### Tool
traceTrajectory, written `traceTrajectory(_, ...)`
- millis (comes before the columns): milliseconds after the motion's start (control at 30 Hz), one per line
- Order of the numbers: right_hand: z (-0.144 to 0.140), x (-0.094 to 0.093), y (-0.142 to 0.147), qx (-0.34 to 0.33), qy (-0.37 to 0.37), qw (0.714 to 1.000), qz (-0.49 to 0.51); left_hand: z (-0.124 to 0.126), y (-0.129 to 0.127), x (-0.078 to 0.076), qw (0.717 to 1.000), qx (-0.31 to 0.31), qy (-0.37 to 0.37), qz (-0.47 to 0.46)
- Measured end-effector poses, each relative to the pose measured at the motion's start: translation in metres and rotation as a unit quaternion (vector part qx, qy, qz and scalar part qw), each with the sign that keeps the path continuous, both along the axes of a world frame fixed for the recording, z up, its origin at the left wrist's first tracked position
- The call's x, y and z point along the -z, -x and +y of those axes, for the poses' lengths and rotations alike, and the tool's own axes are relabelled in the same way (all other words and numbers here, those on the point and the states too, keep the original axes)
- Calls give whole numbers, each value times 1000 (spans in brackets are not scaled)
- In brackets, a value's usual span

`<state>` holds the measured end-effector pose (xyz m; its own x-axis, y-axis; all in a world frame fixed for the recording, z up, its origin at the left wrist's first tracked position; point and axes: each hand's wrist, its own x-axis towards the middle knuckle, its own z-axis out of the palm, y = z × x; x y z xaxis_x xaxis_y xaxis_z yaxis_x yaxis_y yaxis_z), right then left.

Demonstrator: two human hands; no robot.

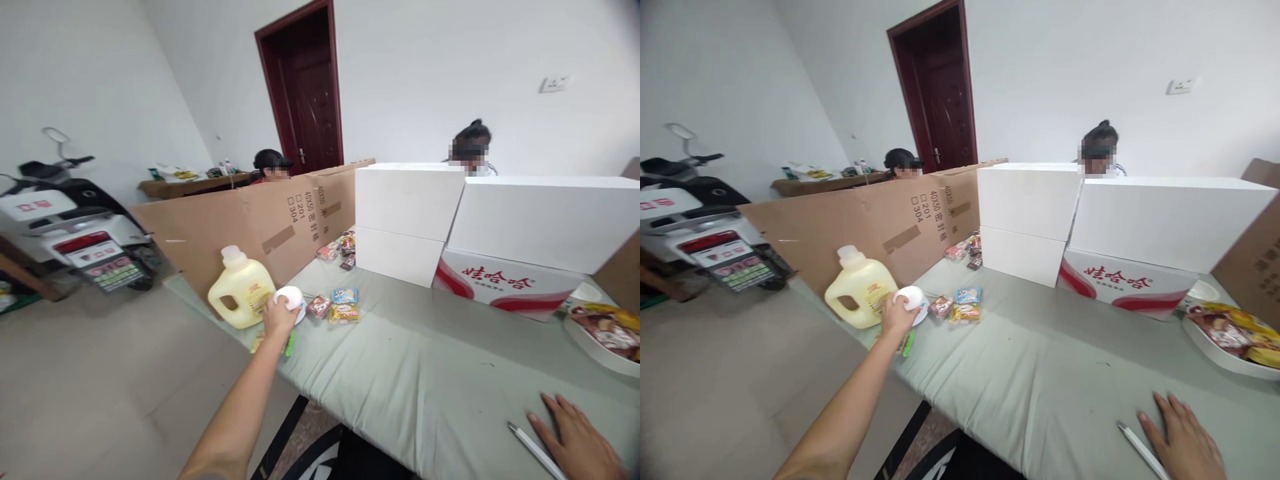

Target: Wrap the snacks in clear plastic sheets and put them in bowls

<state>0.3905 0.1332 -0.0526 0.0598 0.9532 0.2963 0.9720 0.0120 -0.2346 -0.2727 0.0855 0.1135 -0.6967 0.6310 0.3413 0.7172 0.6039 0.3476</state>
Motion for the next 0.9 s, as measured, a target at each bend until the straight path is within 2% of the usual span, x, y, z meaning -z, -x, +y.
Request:
traceTrajectory(33,-2,-6,3,-7,12,1000,0,-2,-2,-5,999,9,-50,14)
traceTrajectory(100,-4,-18,8,-12,32,999,14,-5,-12,-14,976,49,-211,30)
traceTrajectory(167,-5,-31,19,-4,19,999,49,-6,-32,-20,921,120,-369,-29)
traceTrajectory(233,-11,-47,43,-12,-34,995,98,-7,-68,-19,845,197,-451,-207)
traceTrajectory(267,-17,-57,61,-28,-79,988,128,-7,-92,-16,788,227,-464,-335)
traceTrajectory(333,-37,-78,109,-97,-127,967,199,-8,-144,-3,653,257,-432,-567)
traceTrajectory(400,-60,-96,161,-200,-90,936,276,-11,-197,15,542,237,-372,-716)
traceTrajectory(467,-79,-108,204,-282,-23,908,309,-17,-242,35,465,224,-286,-807)
traceTrajectory(533,-87,-112,228,-327,7,895,305,-23,-272,56,411,251,-232,-845)
traceTrajectory(567,-86,-113,232,-334,6,896,293,-26,-282,66,397,276,-208,-850)
traceTrajectory(600,-81,-113,230,-331,-6,902,277,-28,-288,75,397,302,-185,-847)
traceTrajectory(633,-73,-113,224,-318,-29,912,258,-30,-291,84,409,331,-167,-834)
traceTrajectory(700,-50,-115,200,-268,-84,935,216,-35,-292,96,459,395,-142,-783)
traceTrajectory(767,-21,-121,171,-198,-124,960,158,-39,-290,103,513,465,-115,-712)
traceTrajectory(833,7,-129,143,-106,-123,983,85,-44,-290,103,563,535,-80,-625)
traceTrajectory(900,29,-137,120,-34,-76,996,20,-47,-292,102,611,597,-64,-516)
